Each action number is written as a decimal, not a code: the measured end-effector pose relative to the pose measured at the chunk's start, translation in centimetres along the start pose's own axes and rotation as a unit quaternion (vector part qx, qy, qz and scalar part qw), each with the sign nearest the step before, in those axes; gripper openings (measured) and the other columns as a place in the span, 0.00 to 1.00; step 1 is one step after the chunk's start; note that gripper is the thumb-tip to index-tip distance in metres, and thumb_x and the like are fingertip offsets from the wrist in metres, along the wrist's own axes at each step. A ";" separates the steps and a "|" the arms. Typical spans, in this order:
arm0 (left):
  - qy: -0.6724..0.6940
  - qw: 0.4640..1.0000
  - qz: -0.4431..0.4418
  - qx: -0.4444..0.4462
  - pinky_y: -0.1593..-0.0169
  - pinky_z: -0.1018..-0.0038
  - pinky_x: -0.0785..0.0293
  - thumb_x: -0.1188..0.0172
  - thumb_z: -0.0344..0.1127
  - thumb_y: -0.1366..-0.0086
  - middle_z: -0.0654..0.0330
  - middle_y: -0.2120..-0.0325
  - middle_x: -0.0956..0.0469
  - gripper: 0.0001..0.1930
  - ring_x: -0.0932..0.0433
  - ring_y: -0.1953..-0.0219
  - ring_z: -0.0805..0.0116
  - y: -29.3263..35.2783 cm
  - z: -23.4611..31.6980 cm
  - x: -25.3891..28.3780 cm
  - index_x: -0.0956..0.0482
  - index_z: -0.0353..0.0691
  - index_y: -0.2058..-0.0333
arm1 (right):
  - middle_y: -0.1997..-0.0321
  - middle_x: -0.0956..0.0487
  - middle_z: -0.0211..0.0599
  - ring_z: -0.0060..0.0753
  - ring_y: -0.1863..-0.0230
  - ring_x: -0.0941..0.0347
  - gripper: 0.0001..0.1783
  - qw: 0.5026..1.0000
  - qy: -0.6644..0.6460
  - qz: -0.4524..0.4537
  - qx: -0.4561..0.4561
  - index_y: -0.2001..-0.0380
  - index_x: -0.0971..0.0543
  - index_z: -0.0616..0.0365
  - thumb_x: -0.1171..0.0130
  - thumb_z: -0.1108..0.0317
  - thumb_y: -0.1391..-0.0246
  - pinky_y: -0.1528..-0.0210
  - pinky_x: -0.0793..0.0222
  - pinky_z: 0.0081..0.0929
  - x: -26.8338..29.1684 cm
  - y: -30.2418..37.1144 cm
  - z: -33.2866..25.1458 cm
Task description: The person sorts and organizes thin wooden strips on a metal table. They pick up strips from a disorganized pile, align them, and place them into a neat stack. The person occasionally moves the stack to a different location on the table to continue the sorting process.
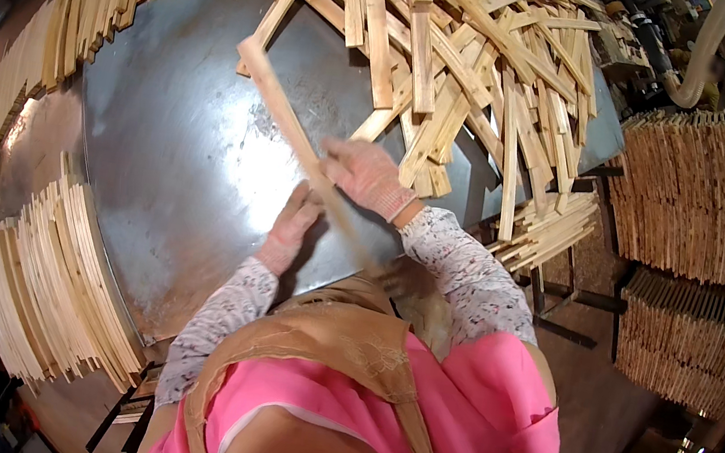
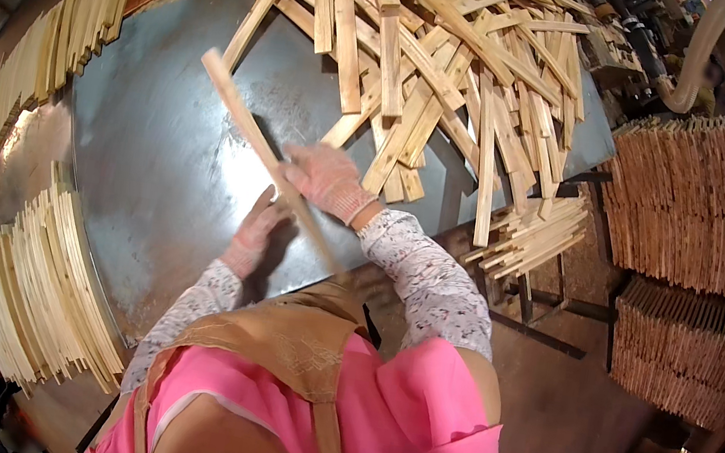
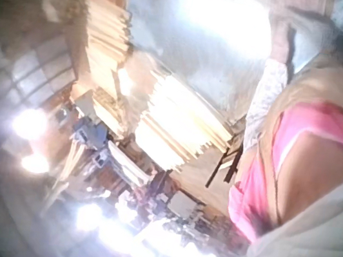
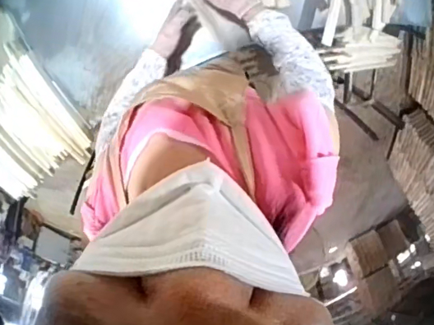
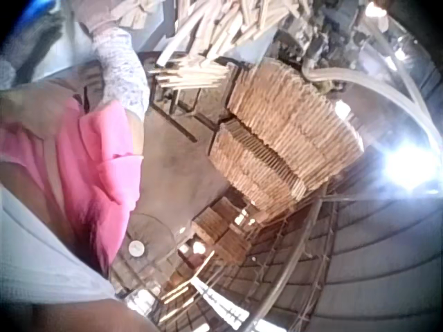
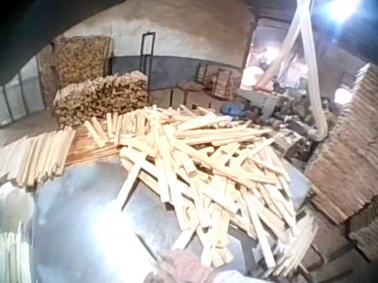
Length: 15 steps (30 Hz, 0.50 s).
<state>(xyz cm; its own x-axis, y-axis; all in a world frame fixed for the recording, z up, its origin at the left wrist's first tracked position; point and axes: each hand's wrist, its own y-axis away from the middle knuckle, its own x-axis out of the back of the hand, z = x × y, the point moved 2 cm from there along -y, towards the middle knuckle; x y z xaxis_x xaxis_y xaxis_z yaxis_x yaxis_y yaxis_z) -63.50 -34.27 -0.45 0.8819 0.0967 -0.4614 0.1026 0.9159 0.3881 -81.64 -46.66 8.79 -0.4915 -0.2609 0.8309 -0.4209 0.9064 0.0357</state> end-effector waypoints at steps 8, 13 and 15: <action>-0.012 0.992 0.124 0.016 0.72 0.70 0.21 0.37 0.50 0.25 0.60 0.71 0.20 0.20 0.22 0.75 0.68 -6.3 3.8 -4.6 0.23 0.38 0.50 | 0.33 0.26 0.57 0.65 0.35 0.28 0.43 0.934 0.205 0.181 -0.228 0.26 0.34 0.52 0.33 0.55 0.42 0.32 0.30 0.51 7.7 -12.3 15.4; 0.058 0.981 0.186 0.001 0.74 0.69 0.20 0.38 0.52 0.25 0.59 0.73 0.21 0.19 0.22 0.78 0.68 -6.1 5.1 -2.9 0.26 0.41 0.56 | 0.35 0.26 0.61 0.66 0.35 0.28 0.47 0.959 0.058 0.238 -0.145 0.26 0.36 0.57 0.29 0.60 0.47 0.32 0.30 0.51 5.1 -13.4 14.5; 0.077 0.974 0.211 0.009 0.74 0.69 0.20 0.38 0.51 0.25 0.58 0.73 0.21 0.19 0.22 0.78 0.68 -5.7 5.2 -2.6 0.27 0.40 0.55 | 0.33 0.27 0.62 0.68 0.34 0.29 0.50 0.964 0.054 0.227 -0.131 0.25 0.38 0.58 0.28 0.59 0.48 0.30 0.32 0.52 2.7 -14.2 11.5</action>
<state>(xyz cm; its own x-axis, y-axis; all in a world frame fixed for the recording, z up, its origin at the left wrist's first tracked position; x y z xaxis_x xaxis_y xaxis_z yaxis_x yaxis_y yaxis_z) -63.99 -41.79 2.71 0.7683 0.5215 -0.3711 -0.2443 0.7748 0.5831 -85.74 -64.05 4.16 -0.4911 0.2054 0.8466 0.0326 0.9755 -0.2178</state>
